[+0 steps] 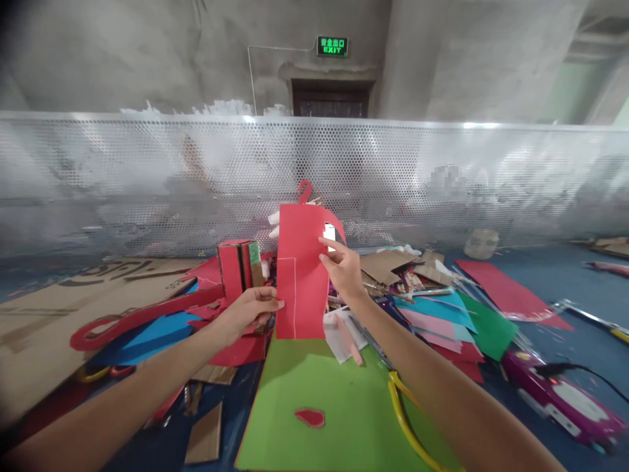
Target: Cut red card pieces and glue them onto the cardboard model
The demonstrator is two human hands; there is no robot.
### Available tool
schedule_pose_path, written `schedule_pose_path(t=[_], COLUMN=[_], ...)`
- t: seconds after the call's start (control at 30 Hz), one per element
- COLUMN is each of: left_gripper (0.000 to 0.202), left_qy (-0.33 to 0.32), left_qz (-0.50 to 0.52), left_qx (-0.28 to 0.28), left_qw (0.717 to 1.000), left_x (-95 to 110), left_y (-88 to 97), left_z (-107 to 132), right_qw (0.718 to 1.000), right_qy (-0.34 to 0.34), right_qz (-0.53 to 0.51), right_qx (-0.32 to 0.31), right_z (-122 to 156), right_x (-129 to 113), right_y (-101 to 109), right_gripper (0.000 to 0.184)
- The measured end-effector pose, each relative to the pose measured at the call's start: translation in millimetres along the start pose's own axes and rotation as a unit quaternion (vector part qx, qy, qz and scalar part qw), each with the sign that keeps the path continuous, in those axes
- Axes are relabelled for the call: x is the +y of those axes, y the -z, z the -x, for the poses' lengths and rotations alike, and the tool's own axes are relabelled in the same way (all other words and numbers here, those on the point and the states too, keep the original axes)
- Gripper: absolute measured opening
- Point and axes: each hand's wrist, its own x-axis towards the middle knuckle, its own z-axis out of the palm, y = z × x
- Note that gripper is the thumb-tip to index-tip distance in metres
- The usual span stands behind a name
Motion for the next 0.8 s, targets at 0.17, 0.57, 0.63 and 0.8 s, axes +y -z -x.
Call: schedule_pose_path(t=[0.17,0.57,0.63,0.8], left_gripper=[0.049,0.052,0.051,0.049], left_qy=[-0.018,-0.036,-0.043,-0.077], left_qz=[0.012,-0.041,-0.062,-0.11], left_qx=[0.016,0.009,0.01,0.026], left_qw=[1.0,0.998,0.997,0.991], left_x=[7,0,-2,-1], left_y=[-3.6,-2.0,-1.7,-1.6], left_z=[6,0,-1,-2], right_qw=[1.0,1.0,1.0,1.0], right_qy=[0.005,-0.004,-0.006,-0.01], right_qz=[0.011,0.007,0.006,0.019], right_qx=[0.01,0.012,0.012,0.016], right_z=[0,1,1,0], right_x=[-3,-4,-4,-6], right_y=[0,-3,-2,-1], right_gripper=[0.049,0.048,0.048,0.051])
